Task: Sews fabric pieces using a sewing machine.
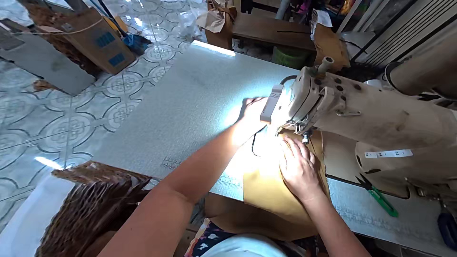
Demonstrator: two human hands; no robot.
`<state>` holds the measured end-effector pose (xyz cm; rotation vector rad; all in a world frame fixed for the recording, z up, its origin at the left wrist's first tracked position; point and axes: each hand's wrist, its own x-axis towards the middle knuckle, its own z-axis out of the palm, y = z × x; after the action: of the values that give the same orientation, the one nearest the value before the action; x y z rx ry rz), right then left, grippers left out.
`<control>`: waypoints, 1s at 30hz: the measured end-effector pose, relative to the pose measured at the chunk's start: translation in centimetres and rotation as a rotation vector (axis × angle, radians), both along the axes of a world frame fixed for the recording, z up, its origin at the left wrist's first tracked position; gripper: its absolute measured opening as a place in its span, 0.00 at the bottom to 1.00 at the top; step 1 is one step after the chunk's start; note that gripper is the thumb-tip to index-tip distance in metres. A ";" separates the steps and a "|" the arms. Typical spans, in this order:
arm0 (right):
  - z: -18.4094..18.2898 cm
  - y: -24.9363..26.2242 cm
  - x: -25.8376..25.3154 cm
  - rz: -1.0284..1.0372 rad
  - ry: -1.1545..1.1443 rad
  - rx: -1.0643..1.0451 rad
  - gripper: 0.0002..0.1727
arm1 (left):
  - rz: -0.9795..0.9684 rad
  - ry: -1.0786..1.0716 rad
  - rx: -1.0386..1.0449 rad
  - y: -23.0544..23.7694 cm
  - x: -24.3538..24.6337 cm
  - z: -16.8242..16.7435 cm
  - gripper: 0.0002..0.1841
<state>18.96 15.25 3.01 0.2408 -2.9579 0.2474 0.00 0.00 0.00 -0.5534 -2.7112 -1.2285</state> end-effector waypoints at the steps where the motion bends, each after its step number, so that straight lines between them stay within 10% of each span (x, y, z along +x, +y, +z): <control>1: 0.0 0.0 0.0 0.004 0.004 0.002 0.29 | -0.012 -0.016 -0.152 -0.6 0.9 2.4 0.27; 6: 0.1 -0.1 0.0 -0.006 0.010 -0.001 0.29 | -0.055 -0.009 -0.381 -1.5 0.4 4.0 0.31; 13: -0.1 -0.1 0.1 -0.012 0.015 0.004 0.28 | 0.043 0.087 -0.191 -0.2 0.7 1.1 0.21; 17: -0.1 0.0 0.1 -0.009 0.011 -0.006 0.28 | 0.117 -0.094 0.035 -0.9 2.8 5.7 0.21; 24: 1.0 -0.2 0.5 0.060 0.039 -0.034 0.28 | -0.200 0.249 -0.349 -4.7 9.9 6.2 0.15; 30: 0.4 -0.3 1.4 0.135 0.051 -0.005 0.28 | -0.186 0.112 -0.674 -4.5 13.7 7.2 0.19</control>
<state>20.36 14.94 3.39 0.4398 -2.8937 0.2617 13.75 -4.51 7.17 -0.9198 -2.9823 -0.2512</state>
